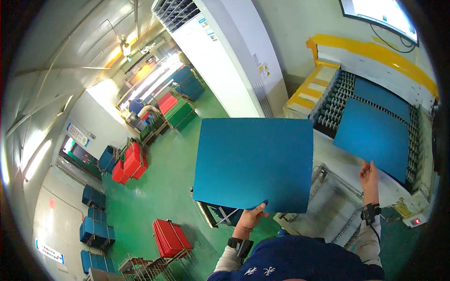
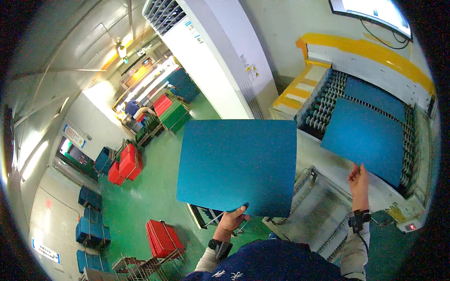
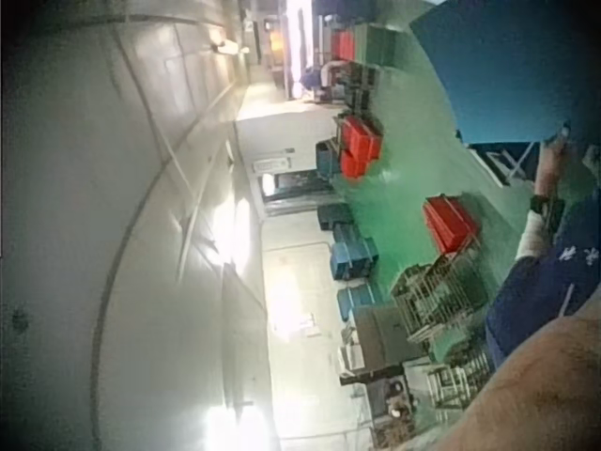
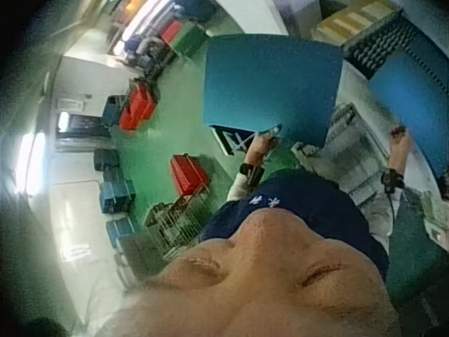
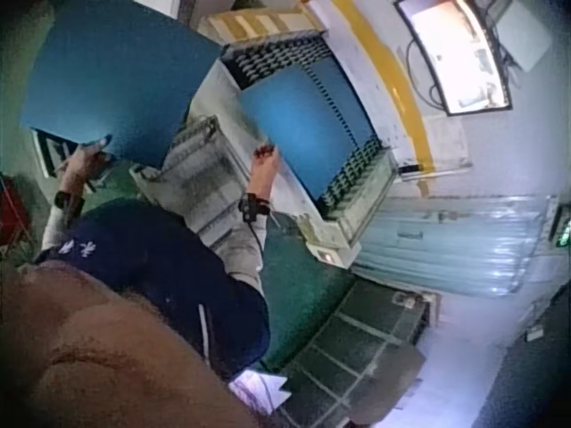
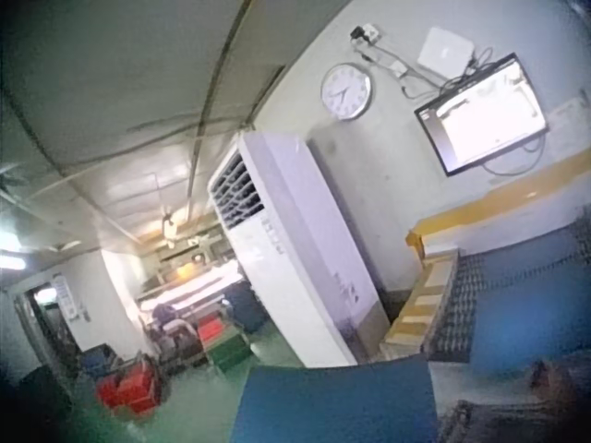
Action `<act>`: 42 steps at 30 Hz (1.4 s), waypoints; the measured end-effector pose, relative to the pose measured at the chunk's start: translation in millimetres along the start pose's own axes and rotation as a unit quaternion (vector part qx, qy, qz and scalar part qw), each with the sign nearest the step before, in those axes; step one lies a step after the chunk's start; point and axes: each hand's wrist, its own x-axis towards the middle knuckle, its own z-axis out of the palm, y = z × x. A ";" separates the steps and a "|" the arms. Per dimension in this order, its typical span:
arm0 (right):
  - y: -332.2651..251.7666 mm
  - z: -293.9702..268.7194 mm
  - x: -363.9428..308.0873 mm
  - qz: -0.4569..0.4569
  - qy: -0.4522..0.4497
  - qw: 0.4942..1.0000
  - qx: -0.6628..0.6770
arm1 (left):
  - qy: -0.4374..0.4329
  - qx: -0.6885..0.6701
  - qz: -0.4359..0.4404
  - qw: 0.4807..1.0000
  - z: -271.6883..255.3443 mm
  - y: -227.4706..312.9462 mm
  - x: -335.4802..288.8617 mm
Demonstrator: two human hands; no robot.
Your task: Taking blue industrial sheets from a conveyor machine and placing them into a vertical metal storage rack.
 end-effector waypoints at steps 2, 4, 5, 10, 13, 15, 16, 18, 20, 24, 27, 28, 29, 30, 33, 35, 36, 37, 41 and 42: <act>-2.4 -6.5 0.9 0.000 -0.046 0.999 -0.008 | 0.020 0.037 -0.017 0.999 5.0 2.8 2.0; 0.8 -1.5 -4.9 -0.004 -0.031 0.999 -0.023 | 0.024 0.051 -0.024 0.998 15.6 9.4 0.4; 0.9 6.5 -14.8 -0.006 -0.020 0.999 -0.038 | 0.029 0.066 -0.027 0.997 21.0 12.9 -0.8; 44.5 55.2 -85.9 0.096 -0.167 0.962 -0.193 | -0.048 0.044 -0.043 0.997 10.9 0.3 7.5; 70.5 54.9 -120.3 0.165 -0.249 0.941 -0.161 | -0.081 0.036 -0.069 0.994 37.6 -1.0 10.7; 80.7 46.4 -134.6 0.187 -0.235 0.943 -0.143 | -0.089 0.054 -0.080 0.991 49.9 -8.6 16.9; 78.4 53.1 -149.5 0.167 -0.225 0.948 -0.150 | -0.116 0.066 -0.101 0.986 50.9 -16.1 20.4; 86.8 39.4 -155.3 0.141 -0.210 0.955 -0.154 | -0.151 0.081 -0.123 0.977 53.7 -30.5 29.9; 94.8 7.1 -147.7 0.077 -0.199 0.968 -0.133 | -0.217 0.131 -0.124 0.959 67.4 -42.5 35.1; 75.5 -1.3 -175.5 0.121 -0.083 0.988 0.038 | -0.234 0.279 -0.234 0.901 100.0 -32.0 34.6; 64.7 -24.2 -188.9 0.059 -0.036 0.998 0.015 | -0.290 0.225 -0.205 0.907 111.6 -39.5 30.2; 59.8 -29.1 -191.7 0.053 -0.039 0.998 0.015 | -0.309 0.259 -0.215 0.890 119.8 -33.7 29.7; 56.5 -33.5 -194.4 0.035 -0.028 0.999 0.013 | -0.329 0.180 -0.231 0.898 91.1 -59.5 44.7; 51.3 -42.6 -194.8 0.015 -0.009 1.000 0.011 | -0.331 0.181 -0.227 0.898 73.3 -71.9 57.0; 29.3 -75.0 -197.1 -0.012 0.067 0.997 -0.049 | -0.303 -0.029 -0.249 0.920 56.1 -73.6 67.7; 9.4 -87.9 -201.3 -0.001 0.101 0.993 -0.053 | -0.299 -0.063 -0.228 0.924 59.9 -69.4 69.9; -0.1 -91.0 -203.3 0.010 0.133 0.989 -0.059 | -0.294 -0.097 -0.206 0.928 60.8 -70.0 70.1; -7.8 -92.5 -205.7 0.015 0.152 0.986 -0.060 | -0.275 -0.085 -0.229 0.930 62.8 -73.0 72.3; -35.7 -80.9 -212.5 0.030 0.138 0.983 -0.120 | -0.245 0.002 -0.302 0.921 87.0 -78.1 64.4; -40.8 -85.9 -212.3 0.023 0.122 0.984 -0.131 | -0.247 0.003 -0.306 0.920 90.4 -86.3 64.4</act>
